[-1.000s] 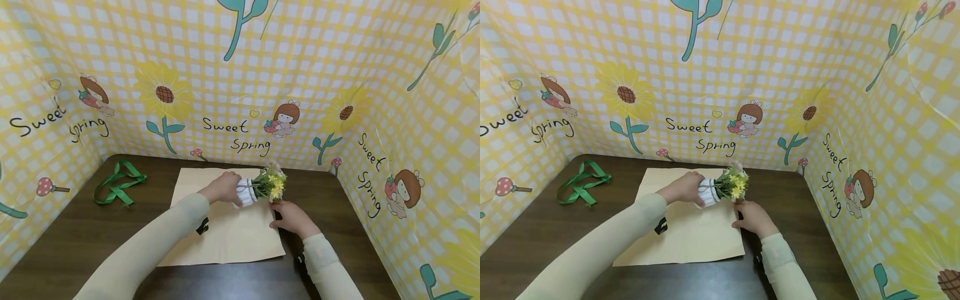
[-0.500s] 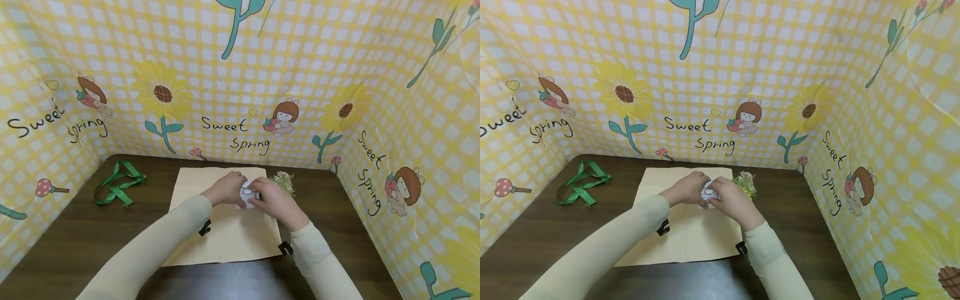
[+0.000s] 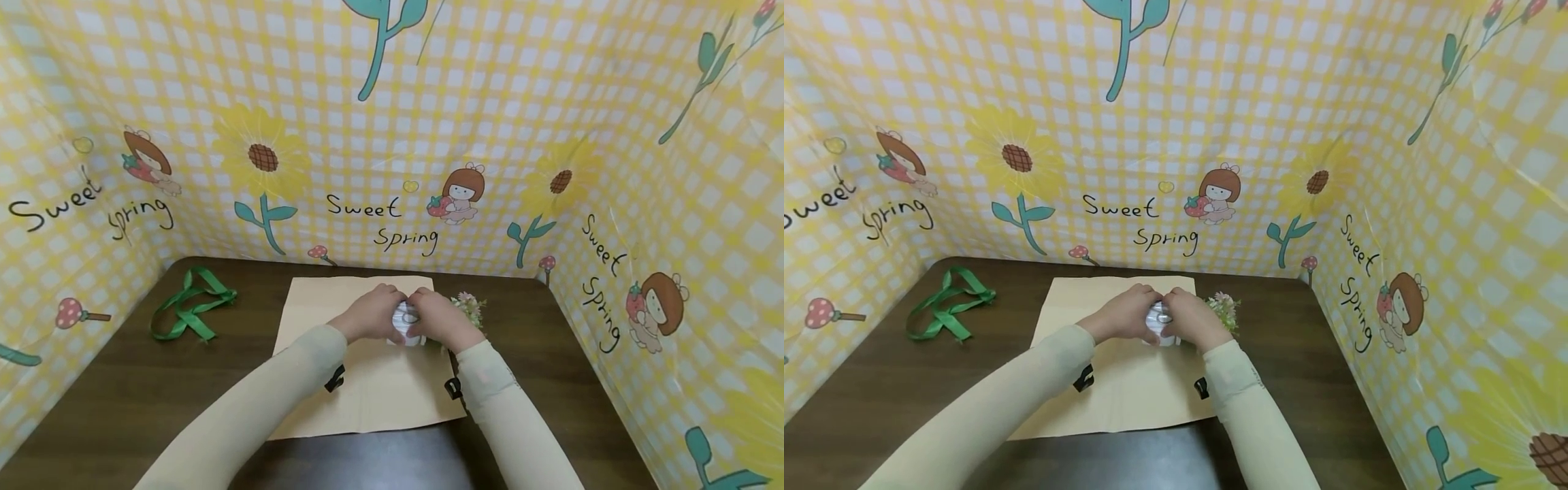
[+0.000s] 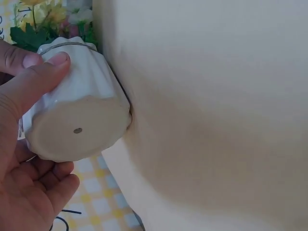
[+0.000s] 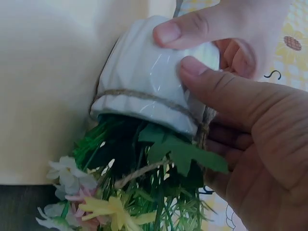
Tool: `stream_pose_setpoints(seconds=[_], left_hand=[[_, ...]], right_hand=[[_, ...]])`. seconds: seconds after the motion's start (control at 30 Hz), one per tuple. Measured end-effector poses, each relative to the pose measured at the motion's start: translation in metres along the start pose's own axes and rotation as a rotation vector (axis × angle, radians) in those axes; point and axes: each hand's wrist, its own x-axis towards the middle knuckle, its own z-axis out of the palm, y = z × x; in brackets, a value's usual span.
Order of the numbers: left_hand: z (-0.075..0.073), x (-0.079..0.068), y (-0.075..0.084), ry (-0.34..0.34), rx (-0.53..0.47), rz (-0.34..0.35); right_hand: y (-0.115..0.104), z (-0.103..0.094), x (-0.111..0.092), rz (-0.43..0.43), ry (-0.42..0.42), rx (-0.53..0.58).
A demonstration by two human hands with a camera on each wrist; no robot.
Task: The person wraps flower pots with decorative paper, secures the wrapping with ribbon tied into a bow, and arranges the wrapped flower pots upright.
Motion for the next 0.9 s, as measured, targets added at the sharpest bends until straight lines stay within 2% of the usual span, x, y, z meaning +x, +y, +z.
stream_pose_setpoints(seconds=[0.17, 0.27, 0.37, 0.43, 0.5, 0.6, 0.67, 0.8, 0.9], left_hand=[[-0.001, -0.002, -0.001, 0.013, -0.038, -0.001], [0.001, -0.009, -0.006, 0.015, -0.155, -0.02], [0.0, -0.023, -0.018, 0.02, -0.298, -0.087], [-0.003, -0.038, -0.029, 0.036, -0.381, -0.154], [-0.007, -0.055, -0.044, 0.064, -0.41, -0.222], [-0.016, -0.085, -0.068, 0.096, -0.416, -0.332], [-0.022, -0.105, -0.085, 0.09, -0.393, -0.423], [-0.034, -0.144, -0.109, -0.029, -0.364, -0.597], [-0.035, -0.162, -0.117, -0.112, -0.382, -0.655]], right_hand=[[0.001, 0.001, 0.001, 0.028, 0.013, 0.047], [0.0, 0.001, 0.002, 0.045, 0.001, 0.056], [-0.005, 0.002, 0.003, 0.064, -0.017, 0.062], [-0.008, 0.002, 0.004, 0.07, -0.027, 0.059], [-0.01, 0.002, 0.004, 0.077, -0.035, 0.063], [-0.011, 0.003, 0.004, 0.084, -0.038, 0.059], [-0.01, 0.003, 0.004, 0.088, -0.037, 0.054], [-0.006, 0.002, 0.002, 0.097, -0.035, 0.053], [-0.003, 0.001, 0.0, 0.104, -0.031, 0.062]])
